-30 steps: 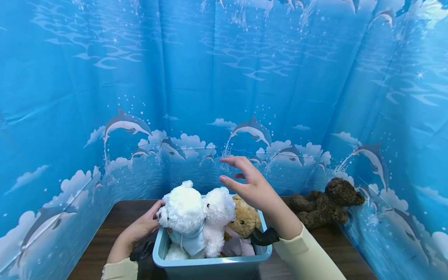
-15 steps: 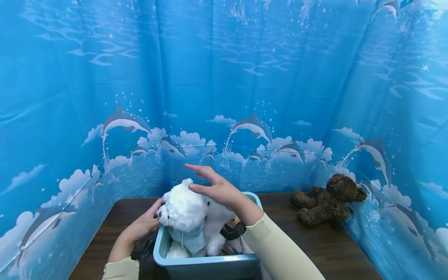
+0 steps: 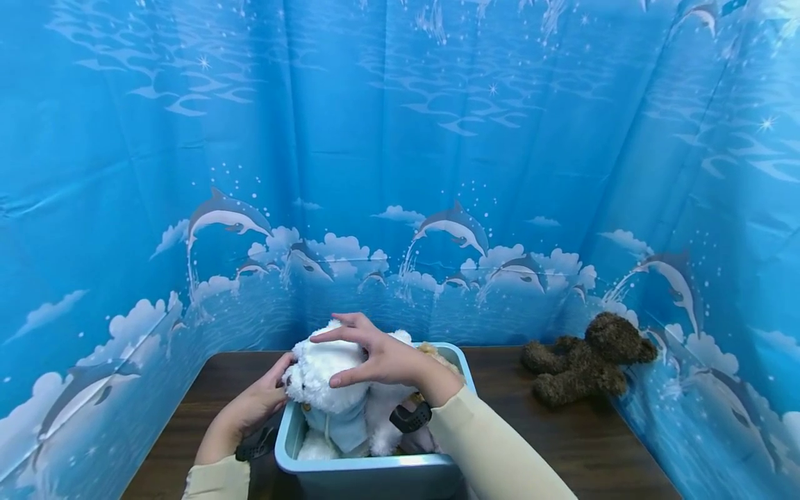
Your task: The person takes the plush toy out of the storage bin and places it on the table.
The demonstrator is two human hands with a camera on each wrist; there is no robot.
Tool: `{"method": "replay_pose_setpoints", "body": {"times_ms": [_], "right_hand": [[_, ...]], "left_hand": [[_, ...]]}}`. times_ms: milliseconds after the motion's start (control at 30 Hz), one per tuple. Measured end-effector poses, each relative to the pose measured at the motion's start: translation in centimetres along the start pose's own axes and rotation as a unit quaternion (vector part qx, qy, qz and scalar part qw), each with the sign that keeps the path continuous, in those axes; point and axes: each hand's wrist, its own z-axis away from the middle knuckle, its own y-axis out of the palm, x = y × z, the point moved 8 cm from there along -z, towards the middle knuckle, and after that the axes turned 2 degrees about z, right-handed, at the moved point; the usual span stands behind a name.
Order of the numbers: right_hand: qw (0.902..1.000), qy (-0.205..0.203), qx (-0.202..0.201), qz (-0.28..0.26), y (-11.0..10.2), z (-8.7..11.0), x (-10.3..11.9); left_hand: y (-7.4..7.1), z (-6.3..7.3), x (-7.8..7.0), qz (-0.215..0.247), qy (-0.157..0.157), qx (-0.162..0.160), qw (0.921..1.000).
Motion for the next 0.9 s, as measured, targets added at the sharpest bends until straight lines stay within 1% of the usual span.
{"method": "replay_pose_setpoints", "body": {"times_ms": [133,333,400,500,667,767,900], "right_hand": [[0.9989,-0.002,0.027,0.039,0.7,-0.2,-0.1],[0.9931,-0.019,0.045,0.107,1.7,-0.4,0.2],[0.9910,-0.017,0.041,0.126,2.0,-0.5,0.2],[0.9900,-0.009,0.027,0.138,2.1,-0.4,0.0],[0.9894,-0.002,0.012,0.144,1.9,-0.2,-0.2],[0.9882,-0.019,0.003,0.152,1.8,-0.2,0.0],[0.9862,-0.045,-0.015,0.159,1.4,-0.1,0.6]], "left_hand": [[0.0,-0.1,0.1,0.007,0.003,-0.001,1.0000],[0.1,-0.2,0.5,0.014,-0.006,0.001,0.9999],[0.1,-0.2,0.5,0.014,-0.006,0.007,0.9999],[0.2,-0.1,0.5,0.016,-0.005,0.006,0.9998],[0.3,-0.1,0.5,0.011,0.000,0.006,0.9999],[0.3,-0.2,0.6,0.007,0.000,0.005,1.0000],[0.2,-0.5,0.6,0.002,0.003,-0.004,1.0000]]}}
